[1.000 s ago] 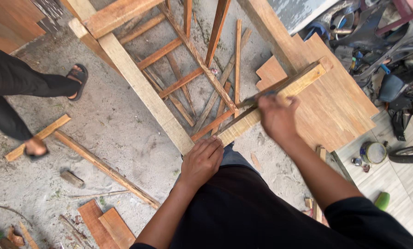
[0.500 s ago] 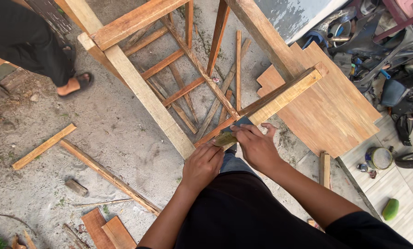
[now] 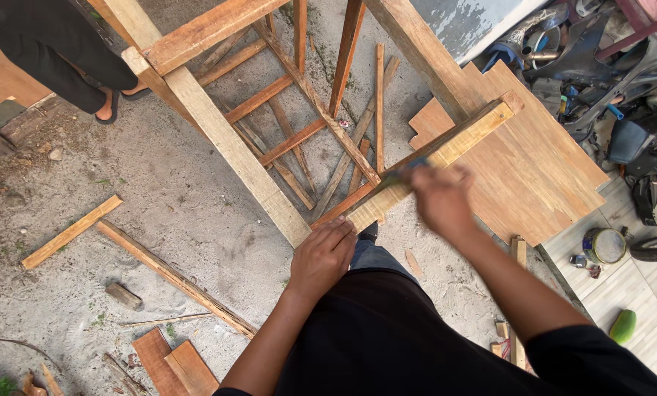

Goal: The person sands the surface of wooden frame slats by hand using a piece of sandpaper.

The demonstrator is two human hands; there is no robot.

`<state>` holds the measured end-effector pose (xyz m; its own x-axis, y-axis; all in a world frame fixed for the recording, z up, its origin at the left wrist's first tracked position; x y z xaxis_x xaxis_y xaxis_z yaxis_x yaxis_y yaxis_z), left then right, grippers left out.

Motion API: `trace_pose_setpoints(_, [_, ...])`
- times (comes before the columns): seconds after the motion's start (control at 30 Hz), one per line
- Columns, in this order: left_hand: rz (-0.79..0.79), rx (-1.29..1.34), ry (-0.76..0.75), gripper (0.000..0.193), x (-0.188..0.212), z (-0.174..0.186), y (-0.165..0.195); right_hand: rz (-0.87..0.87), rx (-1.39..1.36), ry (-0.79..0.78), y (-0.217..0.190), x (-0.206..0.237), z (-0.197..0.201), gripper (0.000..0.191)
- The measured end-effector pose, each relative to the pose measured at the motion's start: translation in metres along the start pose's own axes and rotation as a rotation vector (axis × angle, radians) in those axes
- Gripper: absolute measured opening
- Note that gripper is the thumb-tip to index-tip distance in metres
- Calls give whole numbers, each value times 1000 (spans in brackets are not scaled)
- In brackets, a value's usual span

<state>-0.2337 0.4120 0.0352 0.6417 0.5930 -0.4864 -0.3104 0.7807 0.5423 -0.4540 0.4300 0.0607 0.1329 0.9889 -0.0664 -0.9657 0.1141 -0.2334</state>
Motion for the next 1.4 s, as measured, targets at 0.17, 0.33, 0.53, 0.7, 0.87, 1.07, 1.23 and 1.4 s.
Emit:
trace_pose_setpoints(0.17, [13, -3, 25, 10, 1, 0, 1, -210, 154, -99, 10, -4, -3, 45])
trace_pose_setpoints(0.33, [4, -26, 2, 9, 0, -2, 0, 153, -62, 83, -17, 5, 1, 21])
trace_pose_setpoints(0.53, [2, -8, 20, 11, 0, 0, 1, -170, 57, -98, 10, -3, -7, 26])
trace_pose_setpoints(0.7, [16, -7, -14, 9, -2, 0, 1, 207, -20, 106, -17, 12, -5, 29])
trace_pose_setpoints(0.87, [30, 21, -17, 13, -1, 7, 3, -131, 136, 19, 30, 2, 0, 46])
trace_pose_setpoints(1.07, [29, -44, -126, 20, 5, 0, 2, 241, -163, 108, -12, 29, -28, 24])
trace_pose_setpoints(1.23, [15, -29, -102, 24, 10, -3, 3, -81, 22, 178, 37, 17, -27, 30])
trace_pose_setpoints(1.4, [3, -57, -100, 23, 6, -4, 1, 208, 27, 260, 17, 40, -47, 17])
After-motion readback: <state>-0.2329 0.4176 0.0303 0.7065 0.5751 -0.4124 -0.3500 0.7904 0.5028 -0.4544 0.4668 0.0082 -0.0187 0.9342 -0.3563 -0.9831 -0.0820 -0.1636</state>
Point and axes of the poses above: each hand's wrist, its own x-axis away from the middle knuckle, its own z-axis out of the back of the hand, y = z × x, the point moved 5 cm from there along -x, towards the middle knuckle, and after that the axes turned 2 degrees about x, right-handed, at the moved point
